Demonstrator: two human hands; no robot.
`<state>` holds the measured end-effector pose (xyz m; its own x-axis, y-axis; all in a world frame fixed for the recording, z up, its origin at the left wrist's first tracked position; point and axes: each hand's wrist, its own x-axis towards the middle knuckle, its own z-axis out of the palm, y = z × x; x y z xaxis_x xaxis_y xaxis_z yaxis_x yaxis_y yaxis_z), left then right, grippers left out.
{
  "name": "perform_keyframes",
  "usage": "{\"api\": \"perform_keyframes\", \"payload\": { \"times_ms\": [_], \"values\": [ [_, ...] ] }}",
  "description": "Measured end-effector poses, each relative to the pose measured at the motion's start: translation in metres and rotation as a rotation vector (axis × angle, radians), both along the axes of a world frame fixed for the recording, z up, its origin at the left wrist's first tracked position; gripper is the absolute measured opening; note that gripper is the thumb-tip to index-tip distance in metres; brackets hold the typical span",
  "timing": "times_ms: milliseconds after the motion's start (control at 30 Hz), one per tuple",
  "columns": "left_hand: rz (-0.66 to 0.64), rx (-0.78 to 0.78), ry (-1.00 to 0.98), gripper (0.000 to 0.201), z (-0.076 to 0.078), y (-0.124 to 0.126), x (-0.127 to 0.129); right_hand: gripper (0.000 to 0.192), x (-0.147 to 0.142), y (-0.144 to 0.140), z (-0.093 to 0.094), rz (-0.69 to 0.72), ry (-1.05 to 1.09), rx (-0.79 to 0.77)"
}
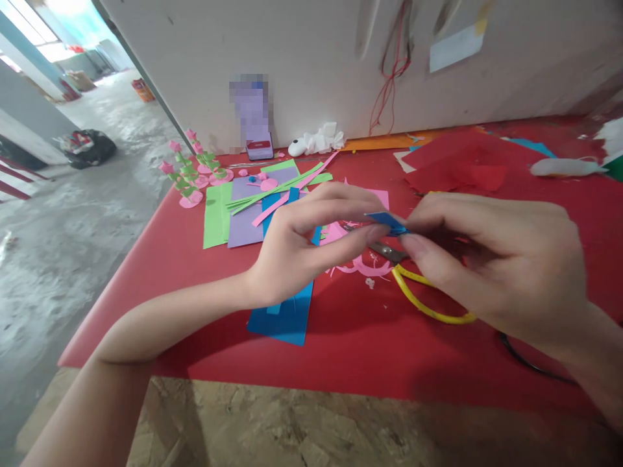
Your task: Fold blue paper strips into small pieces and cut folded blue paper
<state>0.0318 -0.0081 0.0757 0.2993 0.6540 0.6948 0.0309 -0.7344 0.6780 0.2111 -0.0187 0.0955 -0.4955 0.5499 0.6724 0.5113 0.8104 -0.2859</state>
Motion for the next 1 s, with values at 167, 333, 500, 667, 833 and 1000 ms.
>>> {"api": "perform_keyframes", "payload": {
  "times_ms": [167, 333, 500, 667, 833, 1000],
  "values": [
    [-0.041, -0.193, -0.036, 0.006, -0.0003, -0.0037, 0.0011, 0.024, -0.0014, -0.0015, -0.0011, 0.041, -0.004, -0.003],
    [-0.133, -0.329, -0.009, 0.01, 0.0006, -0.0048, -0.0003, 0.036, -0.0007, -0.0029, 0.001, 0.098, 0.082, -0.121],
    [-0.136, -0.464, 0.028, 0.015, 0.0038, -0.0021, -0.0001, 0.032, 0.0002, 0.0009, 0.0006, 0.144, 0.016, -0.203],
    [-0.117, -0.545, -0.076, 0.018, 0.003, -0.0011, 0.0008, 0.012, 0.0009, 0.0022, -0.0054, -0.025, -0.134, 0.169],
    [-0.17, -0.601, -0.085, 0.013, 0.0015, -0.0027, 0.0006, 0.011, 0.0067, -0.0019, -0.0053, -0.11, -0.296, 0.48],
    [-0.187, -0.612, -0.077, 0.013, 0.0012, -0.0007, 0.0011, 0.013, 0.0041, -0.0058, -0.0024, -0.112, -0.338, 0.561]
  ]
}}
